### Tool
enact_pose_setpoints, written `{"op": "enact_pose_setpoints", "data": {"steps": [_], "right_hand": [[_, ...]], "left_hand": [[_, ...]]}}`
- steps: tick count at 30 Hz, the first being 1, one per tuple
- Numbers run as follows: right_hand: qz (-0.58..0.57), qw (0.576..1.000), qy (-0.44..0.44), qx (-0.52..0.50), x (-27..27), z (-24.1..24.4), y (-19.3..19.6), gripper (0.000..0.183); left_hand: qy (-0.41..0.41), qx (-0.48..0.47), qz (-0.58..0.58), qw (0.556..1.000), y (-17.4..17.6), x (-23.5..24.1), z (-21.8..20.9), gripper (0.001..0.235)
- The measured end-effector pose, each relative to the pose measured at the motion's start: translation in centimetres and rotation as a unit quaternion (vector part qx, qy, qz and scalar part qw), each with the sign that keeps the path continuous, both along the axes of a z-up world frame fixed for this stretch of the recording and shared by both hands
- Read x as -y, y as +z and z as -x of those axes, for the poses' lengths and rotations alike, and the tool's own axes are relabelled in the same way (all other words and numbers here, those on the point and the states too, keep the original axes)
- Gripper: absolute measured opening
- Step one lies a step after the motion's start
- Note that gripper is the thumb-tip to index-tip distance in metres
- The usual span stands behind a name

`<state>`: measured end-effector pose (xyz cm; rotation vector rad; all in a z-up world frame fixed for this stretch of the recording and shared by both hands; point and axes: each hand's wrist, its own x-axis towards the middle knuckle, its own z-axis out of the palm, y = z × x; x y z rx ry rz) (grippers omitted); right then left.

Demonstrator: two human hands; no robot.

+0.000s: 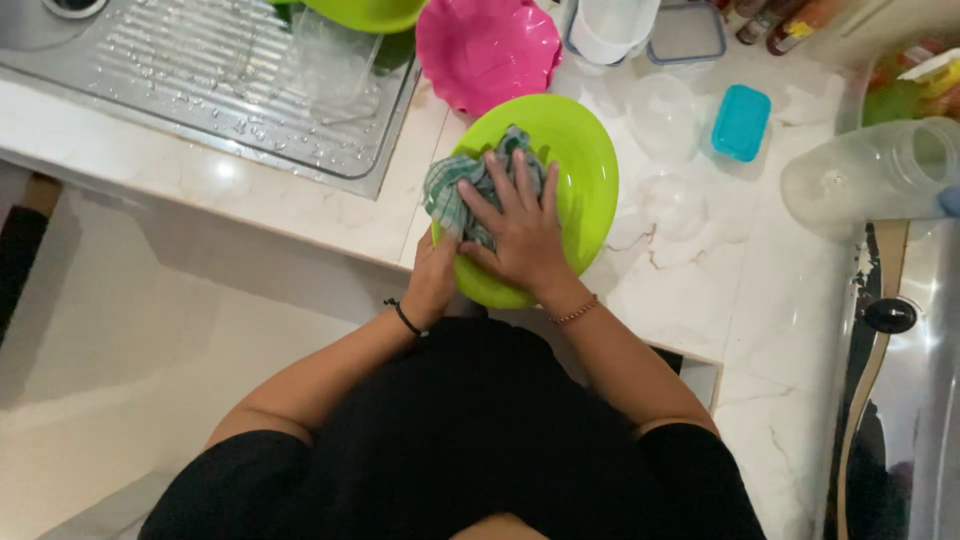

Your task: The person dries various kitchen items using a cloth. They wipe a pink bowl, a green plate, and a clear plastic container, then place them on the counter. The person also wipes the countertop surface with the cloth.

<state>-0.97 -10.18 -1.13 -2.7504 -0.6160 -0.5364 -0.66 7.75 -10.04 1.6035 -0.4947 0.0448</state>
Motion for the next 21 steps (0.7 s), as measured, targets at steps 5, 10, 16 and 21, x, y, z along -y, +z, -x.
{"op": "enact_pose_setpoints", "data": {"steps": [5, 10, 16, 21], "right_hand": [[0.025, 0.987, -0.149, 0.053, 4.1, -1.4, 0.4, 0.077], [-0.01, 0.977, -0.215, 0.002, 3.9, 2.5, -1.1, 0.081], [-0.115, 0.986, -0.103, -0.068, 1.0, 5.5, -1.5, 0.071], [-0.005, 0.998, -0.06, 0.02, 3.4, 2.1, 3.8, 0.067]], "left_hand": [[-0.061, -0.184, 0.157, 0.968, 6.3, 0.8, 0.4, 0.042], [-0.077, -0.212, 0.211, 0.951, 5.4, 1.7, -0.3, 0.043], [-0.059, -0.189, 0.182, 0.963, 1.9, 3.7, 0.1, 0.041], [-0.09, -0.064, 0.08, 0.991, 1.8, 5.2, 0.2, 0.045]]}}
